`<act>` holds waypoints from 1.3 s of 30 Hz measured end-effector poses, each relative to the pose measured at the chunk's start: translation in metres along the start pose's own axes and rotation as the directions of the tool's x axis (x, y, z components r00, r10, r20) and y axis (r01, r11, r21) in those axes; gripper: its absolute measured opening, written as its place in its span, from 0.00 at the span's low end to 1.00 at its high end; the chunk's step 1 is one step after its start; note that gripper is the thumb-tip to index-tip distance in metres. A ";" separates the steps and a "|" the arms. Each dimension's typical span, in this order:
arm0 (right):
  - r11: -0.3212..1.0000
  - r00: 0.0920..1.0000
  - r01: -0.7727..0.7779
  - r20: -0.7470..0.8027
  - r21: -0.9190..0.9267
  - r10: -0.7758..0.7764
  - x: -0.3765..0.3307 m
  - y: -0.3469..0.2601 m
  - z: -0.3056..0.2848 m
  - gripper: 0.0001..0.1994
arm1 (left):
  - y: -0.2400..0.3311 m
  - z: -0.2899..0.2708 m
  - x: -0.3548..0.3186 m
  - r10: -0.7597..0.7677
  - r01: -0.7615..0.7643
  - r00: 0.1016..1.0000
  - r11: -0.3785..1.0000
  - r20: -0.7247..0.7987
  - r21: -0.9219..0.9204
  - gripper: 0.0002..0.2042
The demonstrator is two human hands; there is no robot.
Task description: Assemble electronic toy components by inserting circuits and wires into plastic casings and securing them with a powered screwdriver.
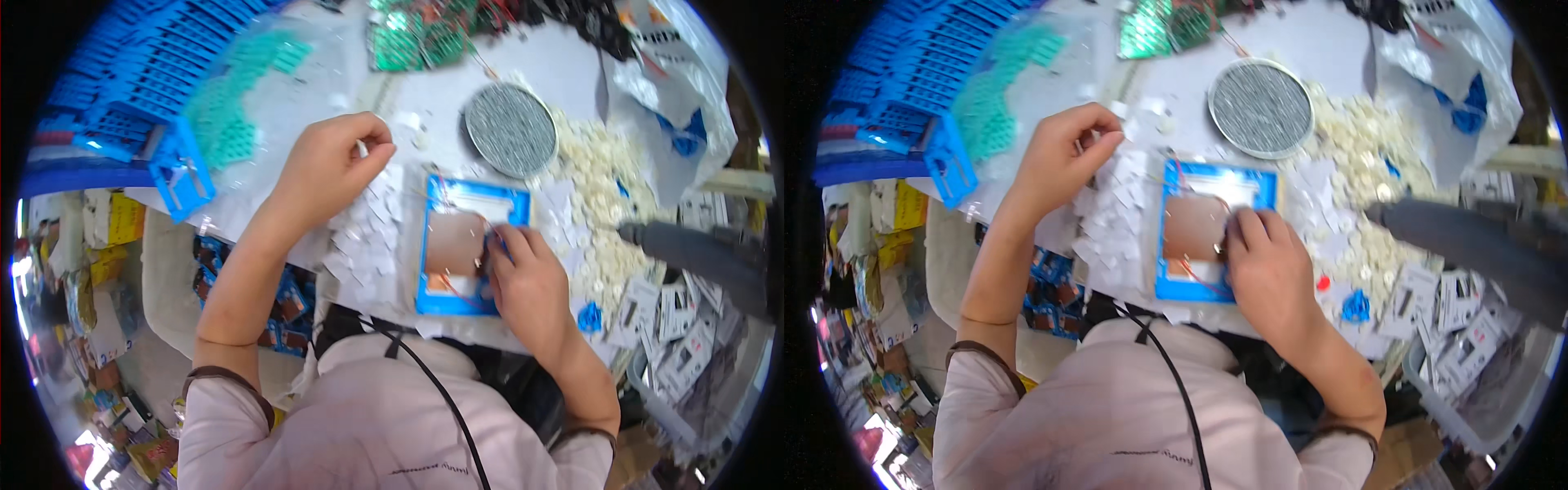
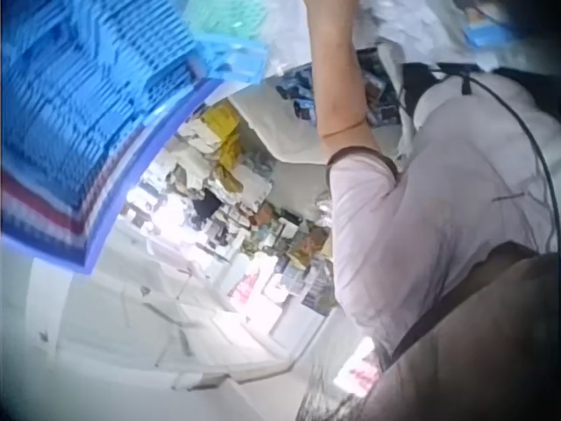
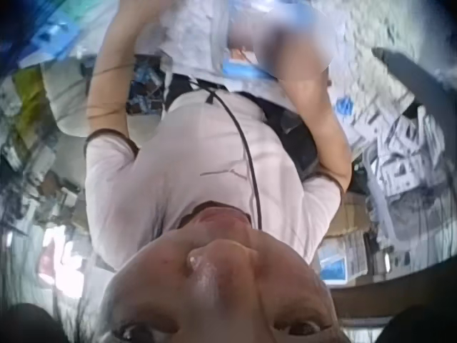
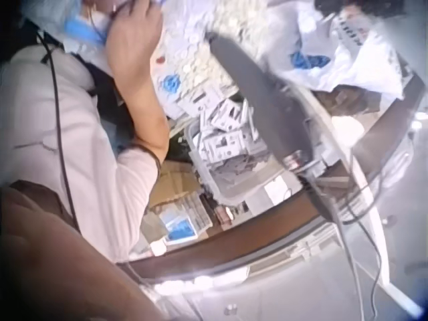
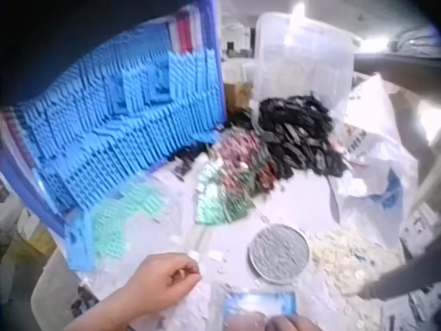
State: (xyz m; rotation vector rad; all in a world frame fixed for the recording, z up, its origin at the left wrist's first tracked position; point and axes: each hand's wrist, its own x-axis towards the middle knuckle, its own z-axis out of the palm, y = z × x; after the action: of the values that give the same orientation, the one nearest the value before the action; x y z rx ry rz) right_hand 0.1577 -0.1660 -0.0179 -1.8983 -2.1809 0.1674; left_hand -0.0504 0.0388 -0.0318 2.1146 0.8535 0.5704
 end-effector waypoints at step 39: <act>0.968 0.992 -0.119 -0.010 0.220 0.125 -0.017 0.004 0.017 0.18 | -0.155 -0.095 -0.219 -0.016 0.615 0.540 0.690 -0.842 0.381 0.27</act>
State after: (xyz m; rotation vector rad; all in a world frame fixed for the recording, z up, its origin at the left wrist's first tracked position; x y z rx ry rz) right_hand 0.1590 -0.1808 -0.0367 -1.8978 -1.9400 0.3888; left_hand -0.3172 -0.0002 -0.1215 2.1101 2.2396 1.1727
